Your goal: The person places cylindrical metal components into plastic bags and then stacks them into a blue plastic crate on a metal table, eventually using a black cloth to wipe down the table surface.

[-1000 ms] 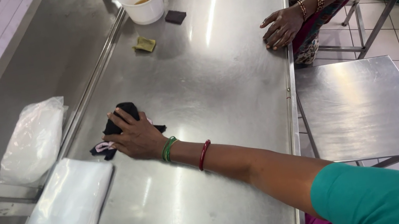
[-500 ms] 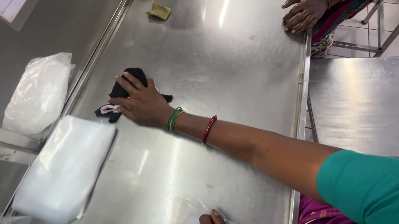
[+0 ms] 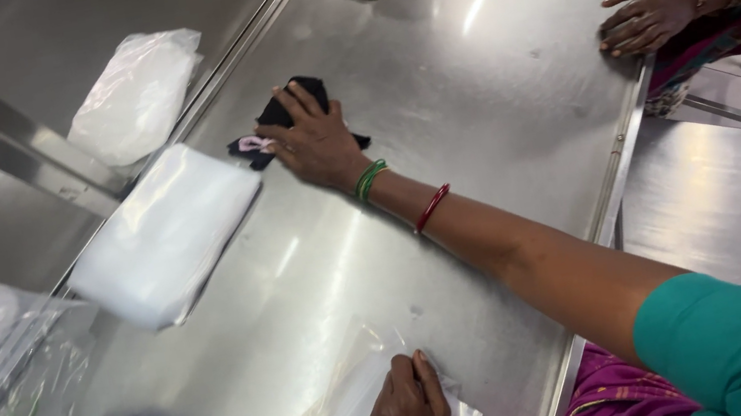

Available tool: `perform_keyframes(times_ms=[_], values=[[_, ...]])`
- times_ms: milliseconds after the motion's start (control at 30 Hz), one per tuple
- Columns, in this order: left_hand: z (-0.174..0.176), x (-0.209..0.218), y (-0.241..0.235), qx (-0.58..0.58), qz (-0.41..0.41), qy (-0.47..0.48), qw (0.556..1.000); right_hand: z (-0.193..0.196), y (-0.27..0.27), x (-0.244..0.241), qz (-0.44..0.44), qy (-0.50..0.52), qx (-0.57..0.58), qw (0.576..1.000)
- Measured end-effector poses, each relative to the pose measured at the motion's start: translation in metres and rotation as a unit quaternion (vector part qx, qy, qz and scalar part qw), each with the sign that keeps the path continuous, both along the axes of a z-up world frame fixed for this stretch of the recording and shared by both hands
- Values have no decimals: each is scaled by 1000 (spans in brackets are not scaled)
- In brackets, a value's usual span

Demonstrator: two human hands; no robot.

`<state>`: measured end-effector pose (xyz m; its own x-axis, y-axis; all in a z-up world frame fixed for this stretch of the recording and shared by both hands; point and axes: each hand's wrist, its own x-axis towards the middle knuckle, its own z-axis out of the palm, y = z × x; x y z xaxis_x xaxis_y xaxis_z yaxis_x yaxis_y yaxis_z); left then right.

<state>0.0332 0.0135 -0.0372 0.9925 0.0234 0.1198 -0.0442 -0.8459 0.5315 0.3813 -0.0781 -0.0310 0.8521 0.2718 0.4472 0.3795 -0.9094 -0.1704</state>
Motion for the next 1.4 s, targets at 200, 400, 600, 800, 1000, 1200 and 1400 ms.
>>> perform_keyframes(times_ms=[200, 400, 600, 800, 1000, 1200, 1400], values=[[3, -3, 1, -3, -1, -25, 1000, -6, -2, -5, 13, 12, 0, 1000], [3, -1, -1, -8, -2, 2, 1000, -2, -24, -32, 55, 13, -29, 998], [8, -1, 4, -11, 1, -18, 1000, 1, -60, -38, 95, 28, -51, 994], [6, -2, 5, -8, 10, -34, 999, -11, -121, -14, 76, 2, -87, 993], [5, -2, 4, 1, 13, -22, 1000, -19, -214, 13, -19, 20, -77, 997], [6, -3, 5, 3, 12, -22, 1000, -4, -295, 18, -141, 45, -48, 988], [8, -1, 3, 8, 13, -49, 999, -7, -303, -23, -174, 13, -54, 983]])
